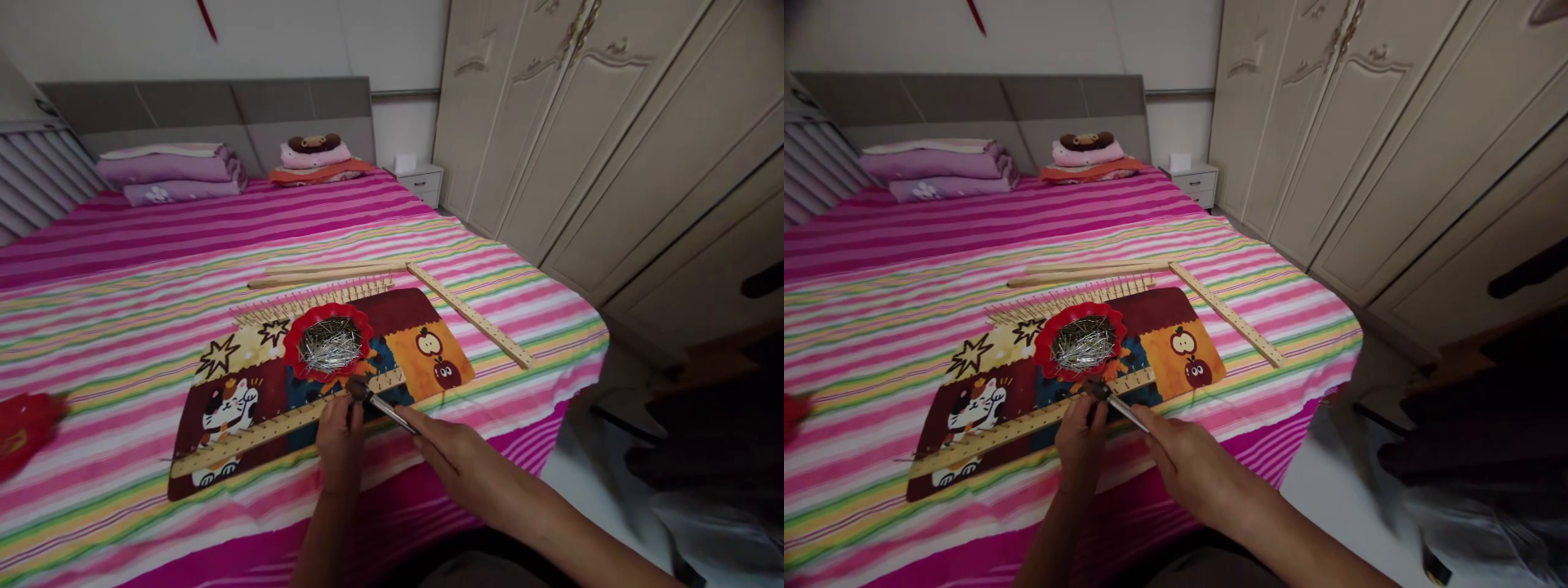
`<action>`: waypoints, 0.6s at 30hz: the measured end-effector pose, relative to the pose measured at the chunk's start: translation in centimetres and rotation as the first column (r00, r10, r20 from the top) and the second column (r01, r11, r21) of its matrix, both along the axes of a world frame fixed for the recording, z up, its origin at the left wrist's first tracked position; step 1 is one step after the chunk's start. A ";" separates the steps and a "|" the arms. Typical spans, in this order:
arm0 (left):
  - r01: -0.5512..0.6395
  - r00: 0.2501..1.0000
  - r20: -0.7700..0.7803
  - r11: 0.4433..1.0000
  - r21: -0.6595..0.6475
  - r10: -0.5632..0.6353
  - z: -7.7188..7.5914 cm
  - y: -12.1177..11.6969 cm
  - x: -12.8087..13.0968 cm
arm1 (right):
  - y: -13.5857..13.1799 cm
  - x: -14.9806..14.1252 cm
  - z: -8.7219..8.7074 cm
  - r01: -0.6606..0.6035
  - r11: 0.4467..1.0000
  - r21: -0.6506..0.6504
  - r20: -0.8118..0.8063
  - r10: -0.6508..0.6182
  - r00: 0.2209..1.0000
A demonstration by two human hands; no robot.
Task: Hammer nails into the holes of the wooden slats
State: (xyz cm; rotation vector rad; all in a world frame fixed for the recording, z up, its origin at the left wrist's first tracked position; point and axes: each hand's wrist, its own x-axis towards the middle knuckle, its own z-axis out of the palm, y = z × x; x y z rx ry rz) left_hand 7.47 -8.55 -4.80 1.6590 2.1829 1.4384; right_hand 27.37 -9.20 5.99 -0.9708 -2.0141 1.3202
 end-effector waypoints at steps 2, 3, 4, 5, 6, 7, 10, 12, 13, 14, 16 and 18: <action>-0.009 1.000 -0.012 1.000 -0.007 0.009 -0.1 0.0 0.0 | -0.3 0.2 0.0 0.004 1.000 -0.022 -0.010 -0.004 1.000; -0.010 1.000 -0.013 1.000 -0.006 0.009 -0.1 0.0 -0.1 | -0.4 0.4 0.0 0.021 0.999 -0.028 -0.032 -0.021 0.999; -0.008 1.000 -0.013 1.000 -0.002 0.008 -0.1 0.1 -0.1 | -0.4 0.7 -0.1 0.051 0.998 -0.032 -0.061 -0.052 0.997; -0.006 1.000 -0.011 1.000 0.004 0.006 -0.2 0.1 -0.1 | -0.4 0.9 -0.3 0.093 0.995 -0.041 -0.092 -0.096 0.991; -0.005 1.000 -0.008 1.000 0.010 0.005 -0.3 0.1 -0.1 | -0.2 1.2 -0.5 0.147 0.987 -0.060 -0.122 -0.154 0.981; -0.004 1.000 -0.005 1.000 0.016 0.004 -0.3 0.2 0.0 | 0.2 1.4 -0.9 0.213 0.972 -0.098 -0.151 -0.226 0.962; 0.004 1.000 0.012 1.000 0.017 -0.004 -0.2 0.0 0.1 | 1.8 2.0 -2.6 0.403 0.839 -0.365 -0.206 -0.495 0.844; 0.001 1.000 0.020 1.000 0.004 -0.001 0.2 -0.4 0.1 | 2.8 2.4 -4.1 0.445 0.677 -0.586 -0.195 -0.651 0.733; -0.007 1.000 0.019 1.000 -0.001 0.007 0.7 -0.7 0.0 | 3.2 2.7 -4.8 0.434 0.600 -0.672 -0.184 -0.703 0.687; -0.019 1.000 0.011 1.000 -0.005 0.019 1.2 -0.9 -0.2 | 3.5 2.9 -5.4 0.411 0.539 -0.736 -0.177 -0.738 0.651; -0.054 0.998 -0.028 0.999 -0.009 0.054 2.8 -1.3 -1.1 | 3.6 3.5 -6.6 0.345 0.464 -0.816 -0.185 -0.775 0.604; -0.105 0.990 -0.098 0.994 -0.034 0.101 4.8 -1.1 -2.4 | 3.5 4.0 -7.7 0.287 0.437 -0.853 -0.204 -0.784 0.586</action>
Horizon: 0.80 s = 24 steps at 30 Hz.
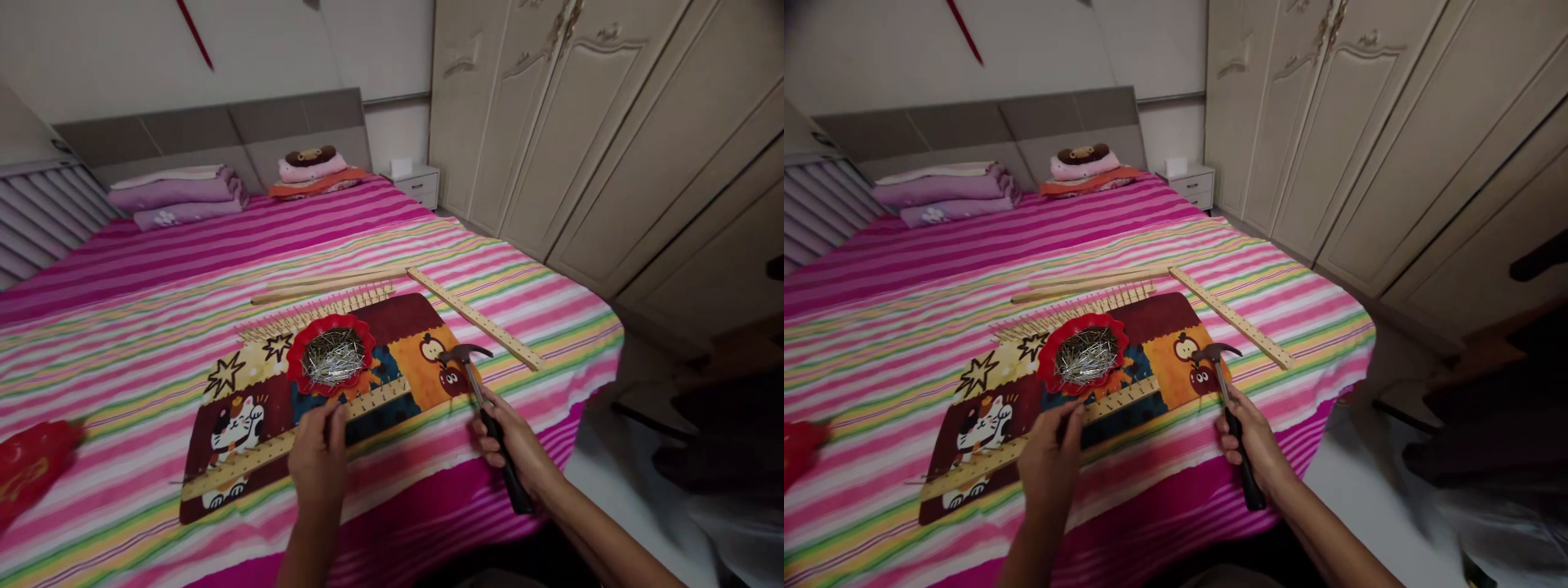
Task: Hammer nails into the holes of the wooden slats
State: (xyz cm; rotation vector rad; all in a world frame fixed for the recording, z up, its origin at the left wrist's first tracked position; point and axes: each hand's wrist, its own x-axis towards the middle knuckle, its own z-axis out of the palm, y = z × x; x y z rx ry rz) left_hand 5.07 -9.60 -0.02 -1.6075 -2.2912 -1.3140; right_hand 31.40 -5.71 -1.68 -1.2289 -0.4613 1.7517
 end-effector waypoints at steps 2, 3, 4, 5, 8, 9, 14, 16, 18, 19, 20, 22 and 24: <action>-0.060 0.995 -0.089 0.995 -0.078 0.053 2.0 1.1 -1.6 | -0.2 0.3 -0.9 0.001 1.000 0.008 -0.025 -0.001 1.000; -0.082 0.987 -0.148 0.985 -0.150 0.060 2.8 1.9 -2.3 | -0.2 0.4 -1.4 0.004 1.000 0.021 -0.027 -0.004 1.000; -0.080 0.979 -0.202 0.963 -0.257 0.027 3.5 2.9 -3.0 | -0.3 0.5 -1.8 0.008 0.999 0.032 -0.027 -0.007 1.000; -0.070 0.973 -0.231 0.917 -0.392 -0.025 4.1 3.9 -3.4 | -0.2 0.5 -2.2 0.009 0.999 0.037 -0.030 -0.008 1.000; -0.091 0.960 -0.250 0.710 -0.699 -0.123 4.9 6.8 -3.6 | -0.1 0.6 -3.0 0.006 0.999 0.034 -0.052 -0.004 0.999; -0.114 0.957 -0.258 0.654 -0.748 -0.129 5.0 7.6 -3.4 | 0.0 0.7 -3.1 0.000 1.000 0.031 -0.063 0.002 0.998; -0.113 0.970 -0.213 0.554 -0.825 -0.120 5.2 9.6 -2.8 | 0.2 1.0 -3.2 -0.018 1.000 0.025 -0.113 0.021 0.993; -0.038 0.982 -0.137 0.575 -0.818 -0.129 5.3 9.6 -3.5 | 0.3 1.0 -3.2 -0.019 1.000 0.015 -0.111 0.021 0.994; 0.051 0.994 -0.022 0.643 -0.764 -0.105 5.7 8.9 -4.7 | 0.3 1.0 -3.1 -0.018 1.000 0.013 -0.100 0.019 0.995; 0.101 0.995 0.064 0.682 -0.725 -0.079 5.9 8.4 -5.3 | 0.2 0.9 -3.1 -0.017 1.000 0.015 -0.096 0.019 0.995; 0.152 0.985 0.166 0.719 -0.679 -0.051 6.2 7.8 -5.8 | 0.2 0.9 -3.0 -0.017 1.000 0.018 -0.093 0.019 0.995; 0.250 0.923 0.384 0.776 -0.579 -0.011 6.8 6.2 -6.4 | 0.2 0.9 -3.0 -0.020 1.000 0.019 -0.094 0.021 0.995; 0.320 0.827 0.563 0.811 -0.490 0.013 7.3 4.5 -6.4 | 0.1 0.9 -2.9 -0.023 1.000 0.016 -0.101 0.025 0.995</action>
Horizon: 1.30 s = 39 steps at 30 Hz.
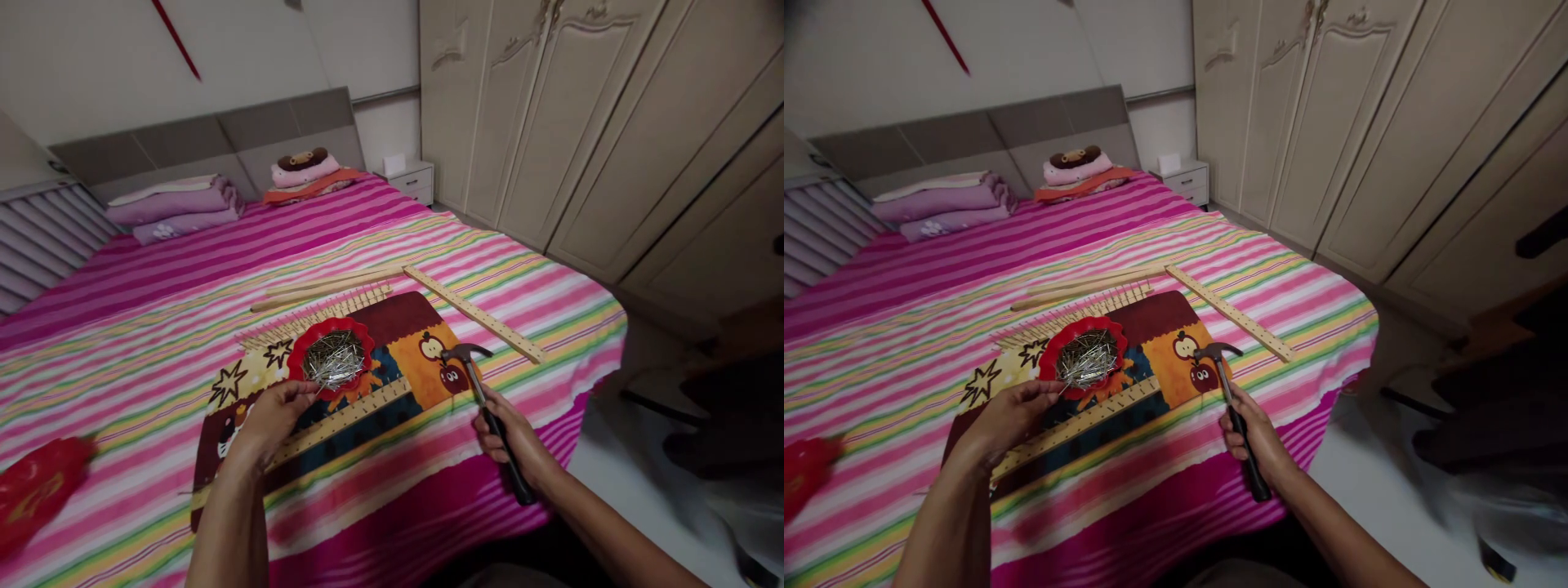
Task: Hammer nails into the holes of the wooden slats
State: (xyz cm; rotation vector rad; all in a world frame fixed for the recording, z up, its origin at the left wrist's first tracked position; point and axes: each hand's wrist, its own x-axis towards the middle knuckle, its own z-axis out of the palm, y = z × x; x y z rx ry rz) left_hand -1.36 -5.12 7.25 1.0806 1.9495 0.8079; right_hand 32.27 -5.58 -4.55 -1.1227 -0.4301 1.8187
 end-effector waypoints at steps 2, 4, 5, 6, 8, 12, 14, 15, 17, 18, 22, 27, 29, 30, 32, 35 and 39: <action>-0.048 0.987 0.154 0.999 0.026 0.044 0.2 -1.5 0.4 | 0.0 0.0 0.1 -0.002 1.000 0.006 -0.006 0.003 1.000; -0.094 0.962 0.261 0.994 0.050 0.078 0.1 -2.7 1.1 | 0.0 0.0 0.1 -0.006 1.000 0.013 -0.006 0.006 1.000; -0.114 0.949 0.303 0.991 0.065 0.089 -0.1 -3.2 1.4 | 0.0 0.0 0.2 -0.008 1.000 0.017 -0.004 0.008 1.000; -0.131 0.937 0.337 0.988 0.082 0.097 -0.4 -3.6 1.7 | 0.0 0.0 0.1 -0.010 1.000 0.019 -0.004 0.011 1.000; -0.166 0.918 0.380 0.980 0.113 0.111 -1.0 -4.3 2.3 | 0.1 0.1 0.1 -0.013 1.000 0.016 -0.006 0.013 1.000; -0.257 0.911 0.373 0.949 0.181 0.176 -2.9 -4.9 3.6 | 0.2 0.2 0.0 -0.016 1.000 0.009 -0.011 0.016 1.000; -0.311 0.915 0.331 0.925 0.218 0.230 -4.1 -5.0 4.4 | 0.2 0.2 -0.1 -0.023 1.000 0.011 -0.014 0.023 1.000; -0.328 0.921 0.293 0.916 0.231 0.256 -4.7 -5.0 4.8 | 0.3 0.3 -0.1 -0.028 1.000 0.011 -0.016 0.028 0.999; -0.338 0.937 0.181 0.910 0.242 0.300 -5.9 -4.8 5.6 | 0.3 0.3 0.0 -0.030 0.999 0.012 -0.020 0.030 0.999; -0.333 0.942 0.123 0.912 0.240 0.311 -6.4 -4.7 5.9 | 0.3 0.3 0.0 -0.029 0.999 0.014 -0.021 0.030 0.999; -0.305 0.950 -0.001 0.925 0.226 0.313 -8.0 -4.2 6.5 | 0.1 0.3 0.1 -0.026 0.999 0.032 -0.019 0.027 0.999; -0.286 0.949 -0.070 0.931 0.229 0.308 -8.6 -3.9 6.6 | 0.1 0.4 0.1 -0.030 0.999 0.028 -0.027 0.030 0.999; -0.270 0.948 -0.103 0.930 0.248 0.302 -8.6 -3.9 6.7 | 0.1 0.4 0.0 -0.030 0.999 0.020 -0.031 0.031 0.999; -0.257 0.947 -0.123 0.931 0.260 0.296 -8.6 -3.9 6.7 | 0.2 0.4 0.0 -0.029 0.999 0.017 -0.030 0.029 0.999; -0.226 0.945 -0.166 0.931 0.287 0.281 -8.7 -4.0 6.8 | 0.1 0.2 0.0 -0.019 1.000 0.017 -0.012 0.020 1.000; -0.179 0.939 -0.223 0.927 0.330 0.260 -9.0 -4.1 7.0 | -0.3 -0.2 0.6 0.008 0.999 0.040 0.063 -0.010 0.998; -0.109 0.940 -0.258 0.911 0.398 0.225 -9.7 -4.3 7.1 | -1.8 -0.8 3.1 -0.044 0.994 0.098 0.208 0.022 0.978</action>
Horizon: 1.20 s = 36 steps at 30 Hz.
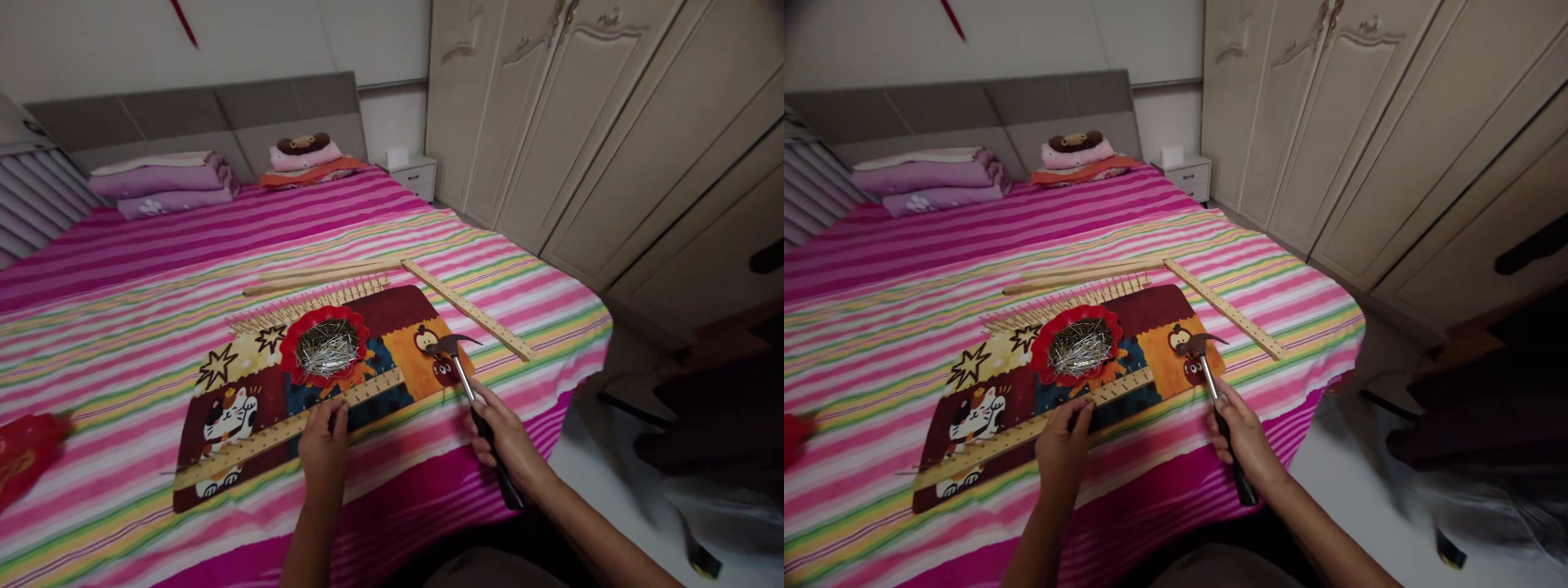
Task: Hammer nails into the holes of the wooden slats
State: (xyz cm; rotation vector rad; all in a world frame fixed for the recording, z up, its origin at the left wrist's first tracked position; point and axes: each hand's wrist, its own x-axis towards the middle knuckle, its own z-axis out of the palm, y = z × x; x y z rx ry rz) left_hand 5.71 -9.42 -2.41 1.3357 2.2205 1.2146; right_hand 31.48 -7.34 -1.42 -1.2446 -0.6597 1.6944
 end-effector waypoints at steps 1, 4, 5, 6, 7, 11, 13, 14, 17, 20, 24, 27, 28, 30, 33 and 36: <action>0.009 1.000 -0.012 1.000 0.016 -0.009 -0.2 0.0 0.0 | -0.4 -0.2 0.9 -0.053 0.999 0.014 0.037 0.052 0.998; 0.019 0.999 -0.045 0.999 0.046 -0.017 -0.8 -0.1 0.0 | -1.5 -0.9 3.5 -0.279 0.951 0.136 0.179 0.253 0.951; 0.023 0.998 -0.052 0.999 0.049 -0.021 -0.9 -0.1 0.0 | -1.7 -1.3 4.2 -0.355 0.912 0.207 0.241 0.304 0.922; 0.028 0.998 -0.059 0.998 0.052 -0.025 -1.0 -0.1 0.0 | -1.9 -1.7 4.7 -0.425 0.861 0.279 0.309 0.338 0.889; 0.032 0.997 -0.066 0.998 0.056 -0.028 -1.0 -0.1 0.0 | -1.9 -2.1 5.2 -0.486 0.804 0.343 0.378 0.355 0.855; 0.035 0.995 -0.094 0.997 0.072 -0.028 -0.9 0.0 0.2 | -1.8 -3.9 6.4 -0.659 0.586 0.471 0.575 0.363 0.733; 0.037 0.995 -0.099 0.997 0.075 -0.029 -0.8 0.0 0.3 | -1.7 -4.7 6.8 -0.695 0.527 0.489 0.617 0.355 0.703; 0.037 0.994 -0.102 0.996 0.078 -0.029 -0.8 0.0 0.3 | -1.7 -5.0 7.0 -0.705 0.515 0.488 0.630 0.351 0.693; 0.038 0.992 -0.126 0.996 0.078 -0.027 -1.0 0.0 0.3 | -1.7 -5.6 7.4 -0.747 0.503 0.435 0.678 0.363 0.639; 0.041 0.988 -0.150 0.997 0.062 -0.031 -1.2 -0.1 0.2 | -1.9 -5.5 7.3 -0.778 0.492 0.391 0.698 0.393 0.599; 0.053 0.992 -0.118 0.995 0.086 -0.042 -1.3 0.0 0.3 | -1.7 -4.5 6.1 -0.669 0.583 0.460 0.607 0.344 0.717; 0.034 0.995 -0.094 0.992 0.121 -0.022 -1.6 0.1 0.3 | -0.6 -3.5 4.5 -0.446 0.761 0.471 0.474 0.208 0.856; 0.027 0.996 -0.084 0.992 0.124 -0.016 -1.8 0.1 0.3 | 0.0 -3.2 3.8 -0.360 0.831 0.425 0.416 0.174 0.893; 0.026 0.998 -0.058 0.993 0.119 -0.019 -2.0 0.1 0.3 | 1.1 -2.5 2.6 -0.193 0.948 0.254 0.277 0.119 0.953; 0.029 0.999 -0.030 0.995 0.100 -0.026 -1.6 -0.4 0.2 | 2.1 -1.4 0.9 -0.042 0.999 -0.012 0.066 0.043 0.997; -0.015 0.997 -0.078 0.997 0.082 0.022 0.4 -0.8 -0.3 | 2.2 -0.5 -0.6 -0.015 0.995 -0.100 -0.070 0.008 0.998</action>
